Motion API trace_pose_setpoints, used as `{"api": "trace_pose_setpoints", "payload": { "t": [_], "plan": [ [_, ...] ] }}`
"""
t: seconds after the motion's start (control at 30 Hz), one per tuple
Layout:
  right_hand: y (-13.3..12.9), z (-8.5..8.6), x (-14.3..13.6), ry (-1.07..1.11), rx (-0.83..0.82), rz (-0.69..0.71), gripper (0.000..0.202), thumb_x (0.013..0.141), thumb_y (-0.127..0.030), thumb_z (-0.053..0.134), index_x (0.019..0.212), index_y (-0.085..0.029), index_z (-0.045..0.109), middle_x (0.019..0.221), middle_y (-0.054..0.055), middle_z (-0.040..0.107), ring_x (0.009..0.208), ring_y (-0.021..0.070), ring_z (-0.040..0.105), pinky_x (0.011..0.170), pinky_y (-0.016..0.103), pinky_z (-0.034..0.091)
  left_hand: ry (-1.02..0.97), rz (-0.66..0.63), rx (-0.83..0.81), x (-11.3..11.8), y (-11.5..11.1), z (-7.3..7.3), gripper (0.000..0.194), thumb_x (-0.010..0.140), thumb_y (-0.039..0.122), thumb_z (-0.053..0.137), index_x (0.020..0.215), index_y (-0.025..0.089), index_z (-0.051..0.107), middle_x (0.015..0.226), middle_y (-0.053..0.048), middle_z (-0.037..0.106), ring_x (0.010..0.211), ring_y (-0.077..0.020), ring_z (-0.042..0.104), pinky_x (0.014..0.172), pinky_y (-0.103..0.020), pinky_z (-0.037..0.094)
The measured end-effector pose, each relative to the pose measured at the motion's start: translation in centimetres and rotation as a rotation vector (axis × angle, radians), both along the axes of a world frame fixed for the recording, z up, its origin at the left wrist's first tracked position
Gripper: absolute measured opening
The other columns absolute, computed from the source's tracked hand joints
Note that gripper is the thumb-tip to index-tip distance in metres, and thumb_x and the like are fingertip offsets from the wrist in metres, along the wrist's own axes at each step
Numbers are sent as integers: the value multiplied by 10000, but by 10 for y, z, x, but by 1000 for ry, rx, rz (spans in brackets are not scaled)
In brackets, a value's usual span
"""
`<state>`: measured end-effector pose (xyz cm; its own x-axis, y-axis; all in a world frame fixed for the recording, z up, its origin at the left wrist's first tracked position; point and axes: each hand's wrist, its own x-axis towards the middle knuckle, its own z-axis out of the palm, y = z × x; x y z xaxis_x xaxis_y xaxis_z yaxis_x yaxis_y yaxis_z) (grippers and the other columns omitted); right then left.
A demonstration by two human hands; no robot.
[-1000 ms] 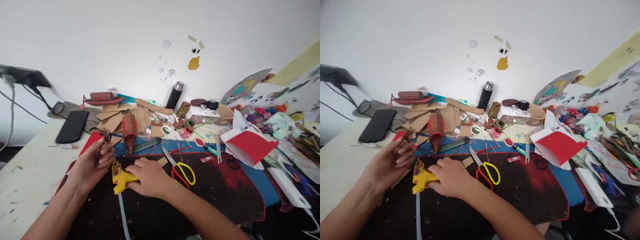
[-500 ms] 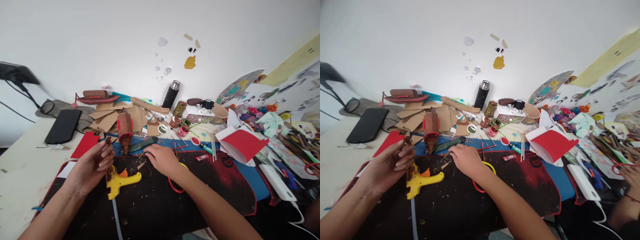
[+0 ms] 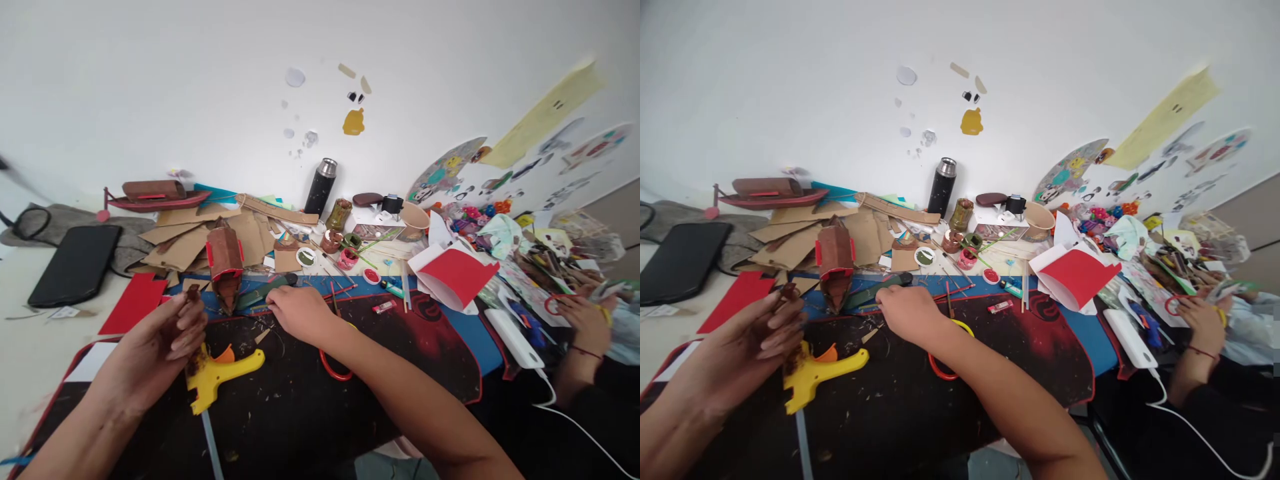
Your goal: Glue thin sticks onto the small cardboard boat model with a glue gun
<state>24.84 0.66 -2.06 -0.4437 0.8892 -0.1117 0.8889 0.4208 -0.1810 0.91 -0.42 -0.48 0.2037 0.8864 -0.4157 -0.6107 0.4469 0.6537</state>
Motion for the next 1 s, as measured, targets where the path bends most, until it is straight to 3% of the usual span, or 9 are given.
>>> {"api": "trace_pose_setpoints", "payload": {
  "t": [0.13, 0.23, 0.47, 0.7, 1.0],
  "plan": [
    [-10, 15, -2, 132, -5, -35, 202, 1083, -292, 541, 1186, -223, 700, 1148, 43, 806, 986, 214, 758, 781, 308, 508, 2, 43, -6, -2, 0, 4, 349, 599, 130, 905, 725, 183, 584, 585, 77, 426, 385, -54, 380, 275, -155, 396],
    [-21, 21, -8, 130, -34, 49, 212, 1086, -303, 535, 1189, -228, 704, 1137, 30, 815, 990, 221, 762, 757, 311, 493, 35, 63, 28, -6, -2, 10, 368, 586, 144, 898, 688, 187, 548, 592, 74, 410, 386, -50, 362, 281, -163, 404],
    [-33, 7, -16, 49, -56, 158, 218, 1077, -258, 524, 1104, -175, 723, 1092, 89, 811, 959, 227, 762, 744, 318, 491, 44, 70, 115, -11, -5, 18, 335, 680, 154, 842, 679, 189, 509, 605, 70, 386, 416, -54, 355, 322, -158, 410],
    [-35, -4, 3, 283, -64, -49, 221, 1074, -308, 585, 1201, -226, 747, 1164, 55, 822, 1013, 211, 773, 847, 312, 510, 8, 46, 123, -11, -5, 16, 457, 637, 241, 970, 709, 179, 523, 616, 77, 411, 439, -48, 365, 337, -154, 397],
    [-37, -8, 14, 352, -111, -212, 255, 1014, -428, 698, 1146, -223, 776, 933, 37, 814, 820, 185, 727, 727, 282, 432, 67, 20, 127, -8, -6, 16, 552, 565, 312, 1019, 668, 175, 495, 616, 74, 418, 452, -43, 364, 345, -158, 399]
  ]
}}
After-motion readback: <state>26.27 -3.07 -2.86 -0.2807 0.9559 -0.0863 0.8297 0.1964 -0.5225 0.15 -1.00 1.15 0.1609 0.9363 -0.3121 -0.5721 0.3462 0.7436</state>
